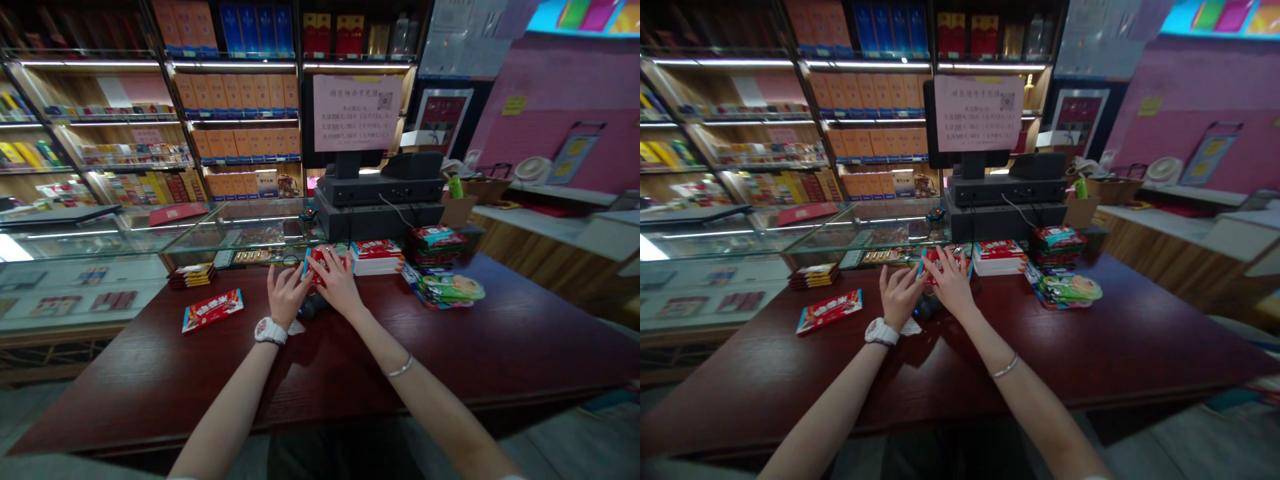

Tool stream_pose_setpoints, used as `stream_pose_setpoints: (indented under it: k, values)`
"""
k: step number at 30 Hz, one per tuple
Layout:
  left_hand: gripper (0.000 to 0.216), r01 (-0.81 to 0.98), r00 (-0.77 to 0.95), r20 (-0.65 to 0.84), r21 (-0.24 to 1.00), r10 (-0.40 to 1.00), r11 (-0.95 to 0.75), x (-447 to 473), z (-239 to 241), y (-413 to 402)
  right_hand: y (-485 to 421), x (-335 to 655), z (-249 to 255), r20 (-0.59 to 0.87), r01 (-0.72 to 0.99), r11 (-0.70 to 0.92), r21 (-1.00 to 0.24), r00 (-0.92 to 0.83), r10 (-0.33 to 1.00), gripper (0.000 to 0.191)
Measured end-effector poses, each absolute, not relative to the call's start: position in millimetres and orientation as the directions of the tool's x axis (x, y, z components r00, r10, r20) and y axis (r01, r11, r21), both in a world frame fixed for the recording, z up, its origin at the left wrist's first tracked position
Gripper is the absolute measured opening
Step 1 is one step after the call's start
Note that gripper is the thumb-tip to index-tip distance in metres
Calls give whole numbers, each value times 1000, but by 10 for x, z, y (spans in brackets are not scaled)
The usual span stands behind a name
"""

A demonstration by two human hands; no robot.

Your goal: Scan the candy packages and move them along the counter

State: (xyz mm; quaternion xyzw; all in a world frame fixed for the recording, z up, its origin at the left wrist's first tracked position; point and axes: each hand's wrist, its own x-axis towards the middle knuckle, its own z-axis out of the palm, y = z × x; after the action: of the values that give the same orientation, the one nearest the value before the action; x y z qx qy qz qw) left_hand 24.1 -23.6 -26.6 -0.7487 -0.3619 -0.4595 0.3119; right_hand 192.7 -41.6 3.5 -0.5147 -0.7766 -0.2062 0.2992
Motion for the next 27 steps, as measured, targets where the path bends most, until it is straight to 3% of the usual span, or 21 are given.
stream_pose_setpoints:
  k: [12, 19, 27]
  values:
    - [30, 795, 347, 899, -131, 268, -592, 291, -304, -252, -410, 1982, 22, 720, 911, 411, 17, -297, 627, 59]
    - [36, 750, 250, 911, 32, 328, -660, 350, -275, -301, -350, 2131, -65, 788, 873, 487, 27, -318, 527, 45]
    - [72, 749, 350, 775, 105, 525, -654, 258, -212, -213, -323, 2269, -196, 801, 745, 649, 154, -478, 359, 36]
